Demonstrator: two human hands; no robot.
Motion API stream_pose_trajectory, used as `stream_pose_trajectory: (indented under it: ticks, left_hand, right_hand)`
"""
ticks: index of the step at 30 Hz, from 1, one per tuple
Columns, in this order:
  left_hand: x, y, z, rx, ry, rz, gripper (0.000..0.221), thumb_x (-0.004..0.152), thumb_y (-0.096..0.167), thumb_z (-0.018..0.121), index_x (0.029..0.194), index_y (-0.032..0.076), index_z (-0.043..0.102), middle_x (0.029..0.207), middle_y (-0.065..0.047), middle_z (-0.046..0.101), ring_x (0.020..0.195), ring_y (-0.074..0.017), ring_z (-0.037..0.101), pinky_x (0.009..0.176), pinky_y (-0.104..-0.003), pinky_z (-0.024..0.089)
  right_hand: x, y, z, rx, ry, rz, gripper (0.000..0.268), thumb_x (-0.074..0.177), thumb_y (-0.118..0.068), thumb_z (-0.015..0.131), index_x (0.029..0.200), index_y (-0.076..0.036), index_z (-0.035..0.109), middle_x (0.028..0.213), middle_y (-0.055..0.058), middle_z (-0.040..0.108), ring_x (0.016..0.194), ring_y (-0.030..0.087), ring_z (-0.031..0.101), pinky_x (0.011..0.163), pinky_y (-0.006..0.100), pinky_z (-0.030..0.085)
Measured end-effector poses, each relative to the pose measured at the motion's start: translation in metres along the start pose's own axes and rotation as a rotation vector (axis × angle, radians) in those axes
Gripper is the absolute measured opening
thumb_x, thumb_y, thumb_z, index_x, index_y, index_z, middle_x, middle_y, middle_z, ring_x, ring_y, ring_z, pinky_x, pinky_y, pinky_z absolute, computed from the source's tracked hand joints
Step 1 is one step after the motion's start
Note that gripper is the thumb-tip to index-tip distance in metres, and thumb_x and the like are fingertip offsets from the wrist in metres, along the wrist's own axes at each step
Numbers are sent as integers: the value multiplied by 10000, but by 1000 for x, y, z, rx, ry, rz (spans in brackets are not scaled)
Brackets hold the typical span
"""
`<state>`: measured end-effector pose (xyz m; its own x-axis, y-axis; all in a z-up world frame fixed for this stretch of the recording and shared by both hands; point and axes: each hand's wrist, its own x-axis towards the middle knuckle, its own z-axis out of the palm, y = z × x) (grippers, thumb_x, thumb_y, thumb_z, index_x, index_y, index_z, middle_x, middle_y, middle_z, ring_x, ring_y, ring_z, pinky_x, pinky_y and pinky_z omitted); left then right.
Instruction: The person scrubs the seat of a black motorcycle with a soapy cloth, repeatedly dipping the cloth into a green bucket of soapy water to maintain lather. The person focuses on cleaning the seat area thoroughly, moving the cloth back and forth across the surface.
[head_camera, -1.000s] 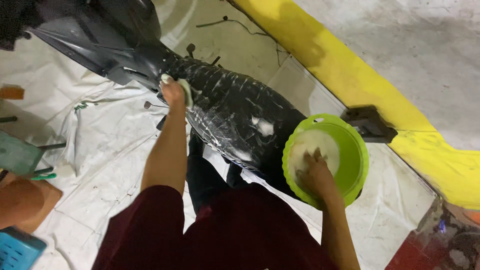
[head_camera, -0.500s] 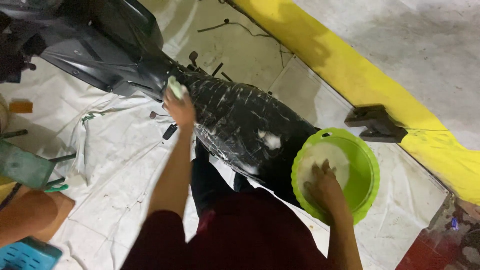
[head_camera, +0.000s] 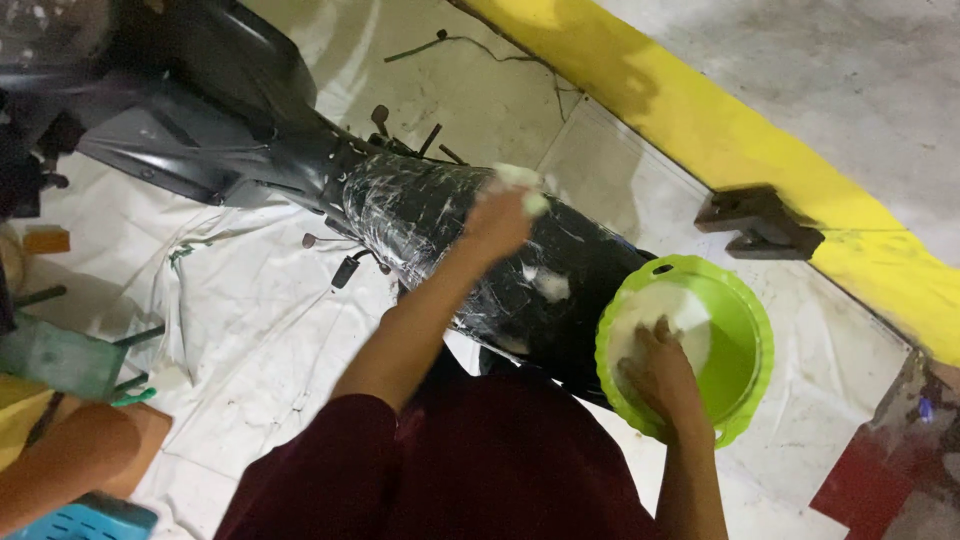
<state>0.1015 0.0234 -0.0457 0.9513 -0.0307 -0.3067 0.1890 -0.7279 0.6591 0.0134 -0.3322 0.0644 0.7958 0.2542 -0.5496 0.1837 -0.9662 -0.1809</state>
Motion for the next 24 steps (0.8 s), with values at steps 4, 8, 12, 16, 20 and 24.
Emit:
stream_pose_trajectory:
  ticks: [4,8,12,16,20,24]
  left_hand:
    - [-25,61,37,37,-70,49,517,955,164,631,1467,160,554,1375,-199,604,1286,-390,569,1076,-523,455]
    - [-48,42,52,190,225,433,758,838,121,663,1543,141,385,1592,-153,420,1417,-429,434,1157,-552,368]
    - [-63,-38,21,151,-154,-57,755,1041,22,525,1735,272,365,1561,-178,516,1385,-376,550,1170,-568,476]
    - [-55,-112,-59,330,274,-146,606,958,230,556,1542,116,436,1634,-328,167,1447,-576,38,1124,-676,125]
    - [-48,-114,-58,633,63,-179,607,1006,350,535,1530,73,400,1685,-133,197,1553,-457,38,1239,-618,26]
    - [-94,36,-41,975,-430,15,661,1005,307,604,1594,93,395,1753,-246,71,1540,-496,111,1278,-654,60]
  right_hand:
    - [-5,-4,-2,80,44,23,744,721,-285,774,1393,-43,564,1574,371,304,1334,556,478,1118,495,421]
    - [-10,-8,-6,41,43,10,737,740,-284,772,1403,-43,559,1579,352,318,1343,567,445,1144,499,392]
    - [-9,-10,-6,5,20,33,753,737,-282,783,1413,-51,547,1572,381,274,1362,600,385,1141,508,377]
    - [-9,8,2,18,71,-88,755,739,-304,792,1407,-46,552,1549,394,308,1354,604,403,1199,537,335]
    - [-18,-12,-15,60,11,-41,764,749,-275,767,1439,-57,522,1564,397,274,1384,649,310,1154,524,346]
    - [-7,2,-8,-51,-5,-125,780,789,-331,755,1455,-27,487,1494,476,305,1353,638,378,1242,585,246]
